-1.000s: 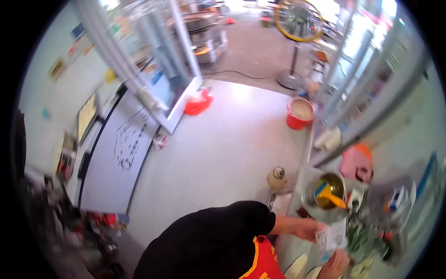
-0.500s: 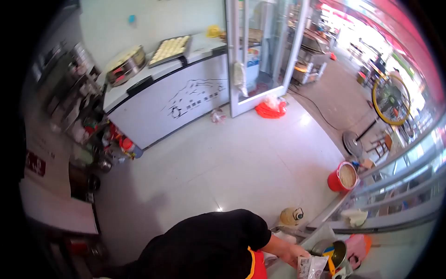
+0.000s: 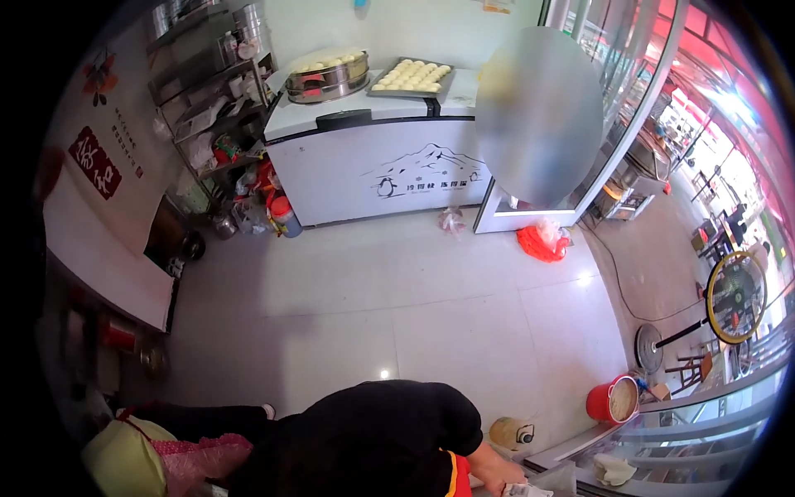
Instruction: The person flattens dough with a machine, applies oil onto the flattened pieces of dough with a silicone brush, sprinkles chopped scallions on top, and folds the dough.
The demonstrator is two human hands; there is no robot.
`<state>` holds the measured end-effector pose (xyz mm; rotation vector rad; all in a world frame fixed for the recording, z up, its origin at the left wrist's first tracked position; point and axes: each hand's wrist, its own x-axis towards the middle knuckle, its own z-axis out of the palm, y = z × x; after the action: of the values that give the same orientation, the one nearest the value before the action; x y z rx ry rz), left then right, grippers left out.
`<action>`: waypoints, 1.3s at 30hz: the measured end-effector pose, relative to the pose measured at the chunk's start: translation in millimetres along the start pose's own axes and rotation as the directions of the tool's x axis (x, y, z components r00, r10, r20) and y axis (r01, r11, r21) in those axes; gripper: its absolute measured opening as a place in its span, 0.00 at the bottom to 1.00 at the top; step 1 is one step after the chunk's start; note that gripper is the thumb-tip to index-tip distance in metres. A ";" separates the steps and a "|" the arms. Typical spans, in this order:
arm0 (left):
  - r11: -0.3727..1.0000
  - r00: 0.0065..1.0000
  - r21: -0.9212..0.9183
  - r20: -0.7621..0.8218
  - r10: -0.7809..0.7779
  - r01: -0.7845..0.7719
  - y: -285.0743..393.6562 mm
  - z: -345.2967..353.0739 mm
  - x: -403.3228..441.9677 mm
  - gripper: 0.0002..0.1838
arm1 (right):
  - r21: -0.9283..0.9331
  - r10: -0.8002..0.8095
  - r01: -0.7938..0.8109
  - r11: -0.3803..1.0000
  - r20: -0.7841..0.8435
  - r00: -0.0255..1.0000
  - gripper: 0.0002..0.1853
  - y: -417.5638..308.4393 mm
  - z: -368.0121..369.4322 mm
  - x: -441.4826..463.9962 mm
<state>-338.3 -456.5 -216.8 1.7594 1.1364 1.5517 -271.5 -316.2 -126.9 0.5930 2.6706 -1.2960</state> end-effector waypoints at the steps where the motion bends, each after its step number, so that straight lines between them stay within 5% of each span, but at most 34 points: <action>1: 1.000 1.000 0.012 0.007 0.008 -0.008 -4.0 0.5 -0.4 0.15 | 0.092 0.033 -0.034 0.995 0.013 0.999 0.15 0.5 2.8 4.7; 11: 0.997 0.997 0.059 -0.073 -0.040 0.044 -73.3 25.1 -2.2 0.12 | 0.749 0.250 -0.287 0.597 0.166 0.954 0.16 42.3 19.0 13.1; 13: 0.988 0.987 0.038 -0.065 -0.146 0.148 -95.1 42.3 -5.3 0.11 | 0.841 0.264 -0.281 0.463 0.171 0.949 0.17 62.7 23.2 -6.4; 14: 0.930 0.931 0.044 -0.005 -0.365 0.365 -104.7 49.4 -8.7 0.10 | 0.891 0.265 -0.268 0.367 0.176 0.948 0.17 74.9 26.8 -19.4; 15: 0.641 0.820 -0.633 -0.017 -0.572 0.434 -128.3 67.0 -6.9 0.07 | 0.936 0.258 -0.245 0.253 0.179 0.949 0.17 88.0 30.3 -32.5; 16: 0.011 0.631 -0.963 0.167 -0.757 0.269 -140.6 89.4 0.4 0.04 | 0.970 0.254 -0.225 0.097 0.195 0.948 0.17 100.5 35.0 -45.3; 17: -0.046 0.499 -0.962 0.180 -0.847 0.270 -83.1 64.1 5.1 0.05 | 0.978 0.240 -0.200 -0.063 0.209 0.948 0.18 109.3 39.5 -55.9; 18: -0.147 0.520 -0.954 0.267 -0.811 0.262 -120.7 81.8 -9.0 0.07 | 0.971 0.235 -0.174 -0.164 0.209 0.949 0.18 113.8 42.3 -63.5; 19: -0.195 0.454 -0.929 0.328 -0.828 0.315 -107.1 81.8 -5.0 0.08 | 0.924 0.156 -0.072 0.375 0.014 0.988 0.24 118.5 42.0 -73.2; 22: -0.256 0.400 -0.871 0.430 -0.809 0.419 -80.5 64.3 2.3 0.09 | 0.936 0.338 -0.046 0.348 -0.079 0.938 0.16 54.1 25.1 -82.8; 24: -0.267 0.403 -0.837 0.479 -0.780 0.477 -69.5 61.4 9.7 0.11 | 0.763 0.313 -0.009 0.646 -0.255 0.915 0.13 64.8 29.7 -89.0; 27: -0.343 0.438 -0.782 0.590 -0.679 0.520 -65.6 64.7 23.7 0.16 | 0.921 0.456 0.041 0.388 -0.230 0.860 0.12 60.3 25.6 -93.2; 30: -0.391 0.472 -0.728 0.671 -0.571 0.563 -62.3 72.0 39.2 0.16 | 0.973 0.639 0.166 -0.161 -0.026 0.769 0.14 42.2 13.8 -99.2; 31: -0.402 0.442 -0.707 0.690 -0.573 0.582 -66.2 74.6 43.0 0.16 | 0.966 0.579 0.058 0.251 -0.198 0.791 0.15 42.6 11.0 -104.7; 33: -0.427 0.377 -0.657 0.729 -0.571 0.621 -74.9 85.8 47.5 0.16 | 0.452 0.300 -0.100 0.886 -0.397 0.867 0.17 58.5 10.5 -125.8; 36: -0.469 0.316 -0.610 0.763 -0.563 0.638 -89.4 105.5 52.3 0.16 | 0.944 0.625 0.157 0.290 -0.311 0.716 0.12 89.8 12.8 -132.0; 39: -0.478 0.273 -0.574 0.782 -0.560 0.664 -100.0 117.8 58.0 0.14 | 0.973 0.756 0.215 0.079 -0.199 0.624 0.12 87.6 8.1 -137.7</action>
<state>-249.2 -340.1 -292.7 -0.1235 0.5004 0.7539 -111.3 -314.3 -159.1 2.0614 1.0490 -3.0336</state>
